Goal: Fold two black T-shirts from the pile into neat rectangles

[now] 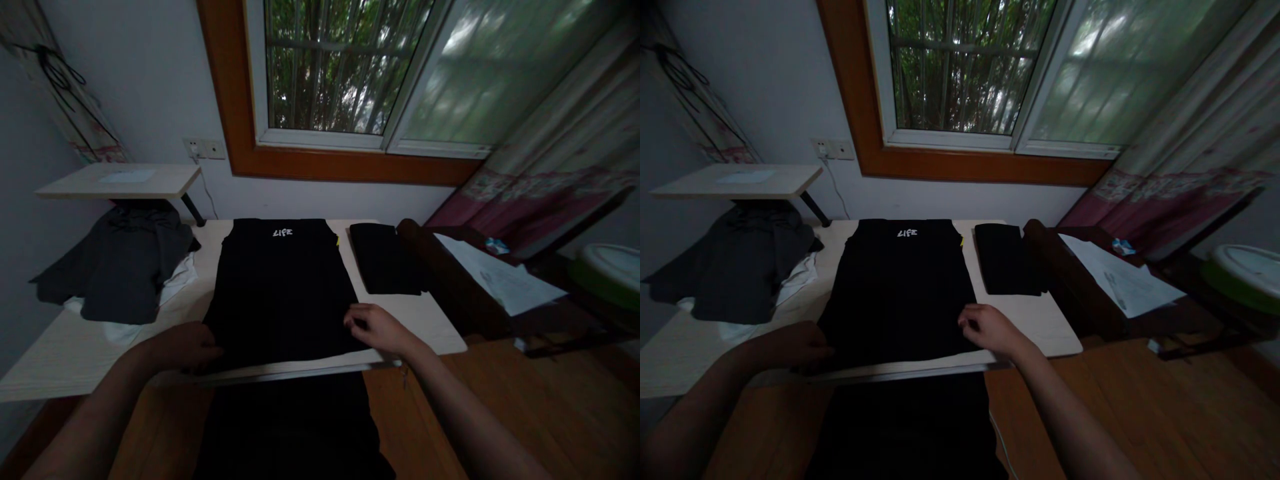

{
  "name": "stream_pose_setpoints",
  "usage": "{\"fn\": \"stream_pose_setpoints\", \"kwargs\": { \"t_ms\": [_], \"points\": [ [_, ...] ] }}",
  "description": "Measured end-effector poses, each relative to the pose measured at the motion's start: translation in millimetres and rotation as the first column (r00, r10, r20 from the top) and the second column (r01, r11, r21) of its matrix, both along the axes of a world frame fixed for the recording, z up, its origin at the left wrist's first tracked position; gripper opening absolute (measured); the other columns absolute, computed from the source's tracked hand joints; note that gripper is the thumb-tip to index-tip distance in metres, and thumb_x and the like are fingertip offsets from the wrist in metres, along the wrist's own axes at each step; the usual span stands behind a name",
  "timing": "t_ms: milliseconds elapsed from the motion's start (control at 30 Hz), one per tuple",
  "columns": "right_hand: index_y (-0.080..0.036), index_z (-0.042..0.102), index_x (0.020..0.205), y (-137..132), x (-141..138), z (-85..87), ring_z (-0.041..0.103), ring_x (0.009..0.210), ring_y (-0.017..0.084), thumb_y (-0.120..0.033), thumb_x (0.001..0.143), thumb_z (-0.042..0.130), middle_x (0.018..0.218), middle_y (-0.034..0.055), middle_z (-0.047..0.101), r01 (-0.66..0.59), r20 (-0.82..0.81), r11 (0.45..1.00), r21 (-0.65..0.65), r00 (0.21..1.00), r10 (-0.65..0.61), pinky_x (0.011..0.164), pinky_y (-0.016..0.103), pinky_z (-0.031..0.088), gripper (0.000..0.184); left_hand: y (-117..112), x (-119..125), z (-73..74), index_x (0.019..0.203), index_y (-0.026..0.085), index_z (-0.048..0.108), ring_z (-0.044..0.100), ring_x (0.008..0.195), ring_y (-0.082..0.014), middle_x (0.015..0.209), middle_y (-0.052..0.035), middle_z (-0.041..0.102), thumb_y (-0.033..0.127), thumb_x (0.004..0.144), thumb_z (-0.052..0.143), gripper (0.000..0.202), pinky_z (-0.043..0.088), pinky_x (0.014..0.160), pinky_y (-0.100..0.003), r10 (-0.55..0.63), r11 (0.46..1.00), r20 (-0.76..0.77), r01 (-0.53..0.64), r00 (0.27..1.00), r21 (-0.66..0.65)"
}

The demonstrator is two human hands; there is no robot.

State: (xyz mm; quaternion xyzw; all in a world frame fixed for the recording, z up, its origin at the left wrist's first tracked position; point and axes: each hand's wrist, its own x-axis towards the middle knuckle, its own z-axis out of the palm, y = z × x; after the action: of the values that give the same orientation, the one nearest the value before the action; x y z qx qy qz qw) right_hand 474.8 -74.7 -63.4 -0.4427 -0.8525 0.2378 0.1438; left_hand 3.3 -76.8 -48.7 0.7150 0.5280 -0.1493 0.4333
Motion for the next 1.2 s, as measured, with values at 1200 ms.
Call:
{"fn": "stream_pose_setpoints", "kwargs": {
  "t_ms": [1200],
  "points": [
    [-0.011,0.068,0.106,79,-26,-2.4,0.073,0.094,0.024,-0.019,0.095,0.051,0.107,0.0162,0.071,0.489,0.525,0.772,0.407,0.566,-0.636,0.075,0.027,0.052,0.022,38,-8,-39.6,0.114,0.022,0.053,0.071,0.095,-0.0248,0.100,-0.0067,0.074,0.030,0.091,0.047,0.025,0.047,0.077,-0.031,0.539,0.603,-0.058,-0.338,0.840,0.722]
  ]
}}
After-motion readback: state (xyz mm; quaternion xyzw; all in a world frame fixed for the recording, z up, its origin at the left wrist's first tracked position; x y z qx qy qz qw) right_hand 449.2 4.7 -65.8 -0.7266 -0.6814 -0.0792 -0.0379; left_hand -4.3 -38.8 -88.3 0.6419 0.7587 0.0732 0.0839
